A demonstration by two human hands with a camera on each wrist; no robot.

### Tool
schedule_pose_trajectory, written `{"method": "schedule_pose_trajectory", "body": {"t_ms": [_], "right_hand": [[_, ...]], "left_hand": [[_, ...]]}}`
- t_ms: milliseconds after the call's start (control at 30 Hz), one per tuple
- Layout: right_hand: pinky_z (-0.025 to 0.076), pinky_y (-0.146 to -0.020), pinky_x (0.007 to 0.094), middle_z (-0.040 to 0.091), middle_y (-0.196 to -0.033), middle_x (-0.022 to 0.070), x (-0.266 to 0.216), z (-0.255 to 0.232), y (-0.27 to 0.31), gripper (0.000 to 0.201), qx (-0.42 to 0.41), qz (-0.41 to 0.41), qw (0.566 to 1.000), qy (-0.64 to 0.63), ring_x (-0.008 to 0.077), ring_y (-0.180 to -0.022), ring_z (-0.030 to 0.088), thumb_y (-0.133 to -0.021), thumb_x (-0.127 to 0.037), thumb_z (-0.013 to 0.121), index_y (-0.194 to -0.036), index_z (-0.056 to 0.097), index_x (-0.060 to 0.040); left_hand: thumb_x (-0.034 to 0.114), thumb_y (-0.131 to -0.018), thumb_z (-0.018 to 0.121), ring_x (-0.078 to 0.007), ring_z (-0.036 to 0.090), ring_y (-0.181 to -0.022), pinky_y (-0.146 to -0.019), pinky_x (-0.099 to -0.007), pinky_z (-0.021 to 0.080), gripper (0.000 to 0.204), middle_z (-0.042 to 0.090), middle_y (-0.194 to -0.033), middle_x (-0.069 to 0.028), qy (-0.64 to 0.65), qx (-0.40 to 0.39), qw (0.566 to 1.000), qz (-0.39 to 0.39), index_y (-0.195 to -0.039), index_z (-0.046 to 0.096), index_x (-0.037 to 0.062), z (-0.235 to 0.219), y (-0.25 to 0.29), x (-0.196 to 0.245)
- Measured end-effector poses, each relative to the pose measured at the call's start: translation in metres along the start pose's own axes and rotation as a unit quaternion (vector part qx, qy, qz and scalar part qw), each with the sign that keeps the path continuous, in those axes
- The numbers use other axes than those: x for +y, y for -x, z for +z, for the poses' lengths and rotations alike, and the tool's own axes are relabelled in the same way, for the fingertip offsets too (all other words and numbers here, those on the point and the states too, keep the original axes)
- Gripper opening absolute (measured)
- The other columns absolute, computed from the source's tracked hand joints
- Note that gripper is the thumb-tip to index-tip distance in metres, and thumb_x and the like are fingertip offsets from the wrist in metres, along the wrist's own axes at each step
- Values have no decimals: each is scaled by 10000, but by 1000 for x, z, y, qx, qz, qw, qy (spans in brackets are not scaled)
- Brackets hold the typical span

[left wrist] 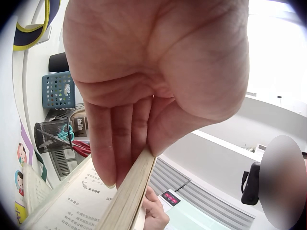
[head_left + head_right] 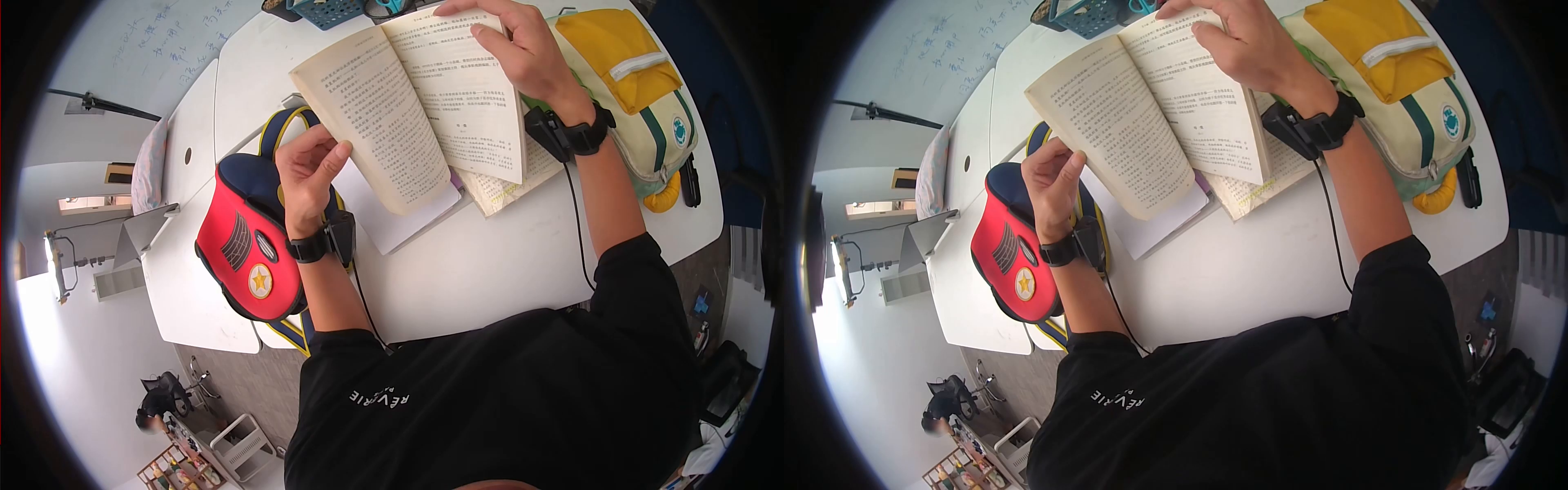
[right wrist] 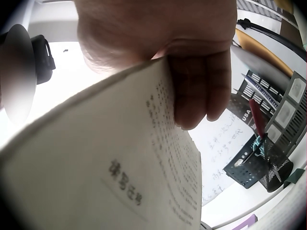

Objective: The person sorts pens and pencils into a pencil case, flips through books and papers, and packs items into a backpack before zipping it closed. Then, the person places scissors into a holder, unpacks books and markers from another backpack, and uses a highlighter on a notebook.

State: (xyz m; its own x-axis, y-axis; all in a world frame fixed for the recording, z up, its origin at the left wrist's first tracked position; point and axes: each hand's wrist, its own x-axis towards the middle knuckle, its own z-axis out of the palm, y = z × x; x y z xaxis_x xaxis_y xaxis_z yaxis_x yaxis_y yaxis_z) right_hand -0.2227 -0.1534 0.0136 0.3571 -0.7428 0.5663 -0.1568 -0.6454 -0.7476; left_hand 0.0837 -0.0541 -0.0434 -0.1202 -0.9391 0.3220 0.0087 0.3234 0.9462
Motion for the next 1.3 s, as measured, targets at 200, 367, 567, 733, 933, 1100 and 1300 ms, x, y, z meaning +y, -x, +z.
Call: {"method": "schedule_pose_trajectory", "body": {"t_ms": [200,367,567,733,933,1100,1300], "right_hand": [[482,-649,311,703,-861,193,8,1,-2,297,-4,-23,1000,16,201,-699,643,-850,-75,520,-1080,660,50],[494,-705,321,705,-888,201,8,1,-2,295,-3,-14,1000,16,218,-756,658,-858,-87,528,-1083,658,52],[498,-720,319,709,-907,201,-1,-1,-1,292,-13,17,1000,17,217,-784,663,-872,-99,532,-1086,660,52],[502,-722,313,714,-902,190,4,1,-2,289,-6,-7,1000,5,216,-784,666,-897,-119,530,-1090,662,51],[506,-720,305,712,-898,192,2,-2,-1,365,-21,22,999,-33,215,-802,671,-972,-225,467,-1094,653,64],[507,-707,304,711,-893,184,4,1,0,445,-10,-52,996,-78,225,-795,670,-1018,-304,419,-1087,639,77],[510,-785,324,705,-948,189,3,1,-1,310,-38,37,995,-86,242,-893,676,-979,-179,490,-1113,613,72]], "left_hand": [[-1,-908,679,-112,627,-816,-700,-227,460,240,711,-935,-82,1,-4,1000,-1,-1133,664,-83,0,0,0],[3,-908,682,-113,627,-817,-703,-226,461,241,712,-939,-81,5,-7,1000,0,-1133,663,-82,0,-1,1],[2,-907,684,-122,635,-835,-722,-235,470,244,713,-953,-86,10,-7,1000,4,-1134,660,-86,1,-1,0],[4,-908,684,-133,644,-864,-751,-246,482,259,714,-971,-94,9,-14,1000,0,-1146,654,-91,-2,0,-1],[5,-911,680,-121,633,-851,-735,-238,473,264,712,-971,-89,10,-9,1000,0,-1152,652,-97,0,0,-1],[-2,-909,679,-114,628,-841,-722,-230,468,266,709,-963,-82,8,-7,1000,3,-1157,653,-93,0,0,0],[-9,-905,678,-105,620,-816,-697,-221,456,258,706,-941,-72,5,-5,1000,2,-1149,658,-89,1,0,0]]}}
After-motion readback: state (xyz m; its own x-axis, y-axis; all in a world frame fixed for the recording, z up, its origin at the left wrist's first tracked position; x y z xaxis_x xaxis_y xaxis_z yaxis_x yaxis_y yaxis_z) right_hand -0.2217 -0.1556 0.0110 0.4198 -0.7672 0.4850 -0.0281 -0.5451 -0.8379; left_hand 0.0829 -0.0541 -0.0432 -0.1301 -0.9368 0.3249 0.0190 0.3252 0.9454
